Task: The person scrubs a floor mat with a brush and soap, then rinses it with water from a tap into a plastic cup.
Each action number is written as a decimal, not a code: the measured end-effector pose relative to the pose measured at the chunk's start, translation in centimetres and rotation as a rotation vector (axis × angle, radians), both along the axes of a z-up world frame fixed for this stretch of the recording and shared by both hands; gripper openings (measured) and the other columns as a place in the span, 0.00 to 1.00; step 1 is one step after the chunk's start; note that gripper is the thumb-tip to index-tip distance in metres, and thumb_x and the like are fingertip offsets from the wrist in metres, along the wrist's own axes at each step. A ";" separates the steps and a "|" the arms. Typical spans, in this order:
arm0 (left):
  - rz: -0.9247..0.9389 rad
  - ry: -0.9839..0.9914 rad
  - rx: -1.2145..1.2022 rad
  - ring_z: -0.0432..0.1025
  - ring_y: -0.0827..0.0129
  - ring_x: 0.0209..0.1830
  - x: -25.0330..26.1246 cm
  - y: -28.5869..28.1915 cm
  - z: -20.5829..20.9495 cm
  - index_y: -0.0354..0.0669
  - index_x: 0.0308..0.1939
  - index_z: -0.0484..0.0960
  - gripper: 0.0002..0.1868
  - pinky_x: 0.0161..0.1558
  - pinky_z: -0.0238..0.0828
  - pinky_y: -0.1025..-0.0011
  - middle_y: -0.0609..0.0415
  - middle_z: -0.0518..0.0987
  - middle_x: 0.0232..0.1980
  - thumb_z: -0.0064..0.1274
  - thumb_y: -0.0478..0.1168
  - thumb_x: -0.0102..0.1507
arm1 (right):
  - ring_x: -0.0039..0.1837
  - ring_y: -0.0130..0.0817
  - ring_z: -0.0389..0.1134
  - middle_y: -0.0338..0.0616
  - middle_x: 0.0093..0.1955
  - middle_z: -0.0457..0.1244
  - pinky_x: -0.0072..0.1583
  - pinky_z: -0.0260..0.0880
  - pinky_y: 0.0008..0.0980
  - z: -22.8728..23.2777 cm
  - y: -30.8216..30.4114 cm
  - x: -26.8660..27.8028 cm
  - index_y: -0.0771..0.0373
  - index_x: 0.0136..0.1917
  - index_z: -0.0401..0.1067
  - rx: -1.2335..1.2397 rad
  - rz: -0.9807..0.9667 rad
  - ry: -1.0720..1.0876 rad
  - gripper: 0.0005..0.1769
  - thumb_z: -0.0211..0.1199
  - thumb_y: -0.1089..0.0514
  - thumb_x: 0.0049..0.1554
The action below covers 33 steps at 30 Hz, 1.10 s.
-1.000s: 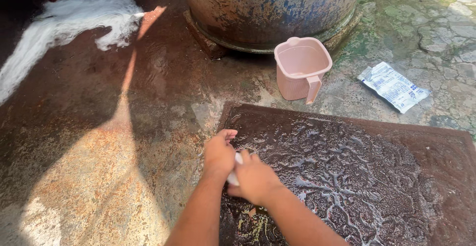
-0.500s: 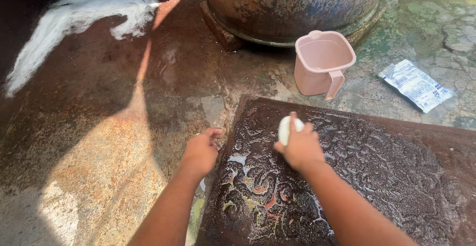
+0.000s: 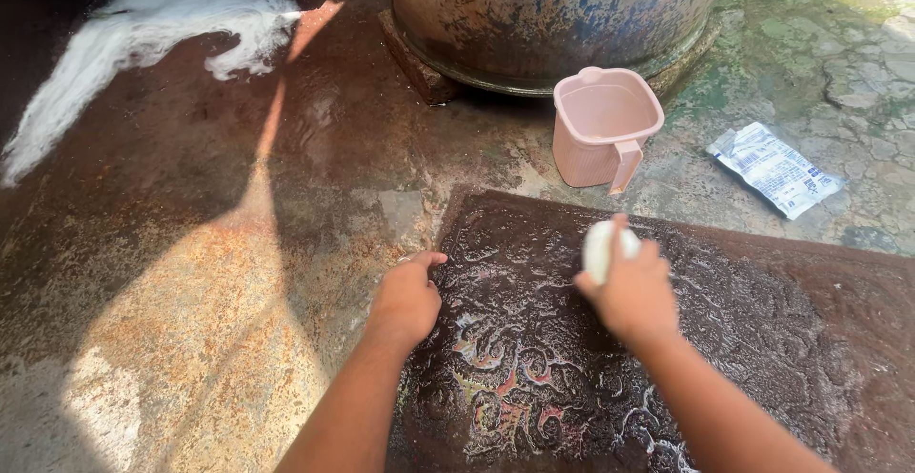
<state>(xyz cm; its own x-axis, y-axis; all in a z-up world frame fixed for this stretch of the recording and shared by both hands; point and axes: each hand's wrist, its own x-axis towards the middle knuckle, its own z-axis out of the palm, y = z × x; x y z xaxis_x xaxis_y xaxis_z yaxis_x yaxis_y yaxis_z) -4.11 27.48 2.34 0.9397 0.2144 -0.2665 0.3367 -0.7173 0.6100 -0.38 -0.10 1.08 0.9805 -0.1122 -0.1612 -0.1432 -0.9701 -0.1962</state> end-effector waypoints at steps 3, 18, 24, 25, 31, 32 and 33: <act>-0.046 0.070 0.049 0.73 0.51 0.62 -0.3 0.4 0.4 0.62 0.64 0.77 0.27 0.65 0.69 0.57 0.47 0.79 0.62 0.46 0.32 0.62 | 0.65 0.63 0.61 0.66 0.68 0.52 0.61 0.72 0.54 -0.1 -6.2 0.3 0.54 0.87 0.35 -0.127 -0.199 -0.003 0.62 0.67 0.32 0.54; -0.160 0.081 0.031 0.70 0.55 0.67 2.2 -5.6 1.6 0.61 0.66 0.75 0.29 0.67 0.66 0.58 0.56 0.74 0.69 0.47 0.32 0.61 | 0.63 0.54 0.59 0.58 0.63 0.53 0.62 0.69 0.49 -0.8 11.8 -11.1 0.61 0.72 0.56 0.239 0.616 0.092 0.46 0.73 0.43 0.49; -0.258 0.098 0.077 0.68 0.57 0.69 0.9 -7.4 1.0 0.57 0.67 0.74 0.28 0.69 0.65 0.59 0.55 0.72 0.71 0.46 0.33 0.62 | 0.63 0.51 0.60 0.55 0.63 0.53 0.61 0.71 0.47 -0.8 2.4 -7.8 0.47 0.86 0.40 0.066 0.293 0.049 0.63 0.72 0.42 0.47; -0.270 0.113 0.085 0.68 0.56 0.69 0.7 -7.2 1.0 0.57 0.67 0.74 0.27 0.70 0.65 0.59 0.55 0.72 0.71 0.46 0.34 0.64 | 0.64 0.51 0.60 0.56 0.64 0.53 0.61 0.73 0.47 -0.6 -0.3 -7.0 0.46 0.85 0.36 -0.020 0.180 0.080 0.63 0.71 0.38 0.49; -0.287 0.202 0.181 0.60 0.63 0.77 -1.1 -4.0 -0.6 0.62 0.70 0.71 0.32 0.75 0.57 0.61 0.64 0.62 0.79 0.44 0.31 0.63 | 0.63 0.59 0.63 0.63 0.68 0.52 0.59 0.74 0.54 0.9 -8.5 -5.2 0.47 0.86 0.33 -0.080 -0.282 0.088 0.62 0.67 0.33 0.54; -0.336 0.169 0.239 0.56 0.65 0.79 -1.1 -3.2 -1.0 0.61 0.71 0.69 0.34 0.77 0.52 0.61 0.65 0.59 0.80 0.43 0.29 0.62 | 0.63 0.58 0.63 0.63 0.68 0.51 0.60 0.74 0.53 0.6 -7.2 -5.7 0.47 0.87 0.32 -0.016 -0.289 0.109 0.62 0.68 0.34 0.54; -0.385 0.137 0.296 0.52 0.67 0.81 -0.9 -2.5 -1.3 0.61 0.73 0.67 0.36 0.78 0.48 0.61 0.66 0.57 0.81 0.43 0.28 0.62 | 0.63 0.58 0.63 0.63 0.68 0.51 0.61 0.73 0.52 0.1 -4.8 -6.3 0.46 0.87 0.31 0.048 -0.295 0.131 0.63 0.68 0.35 0.53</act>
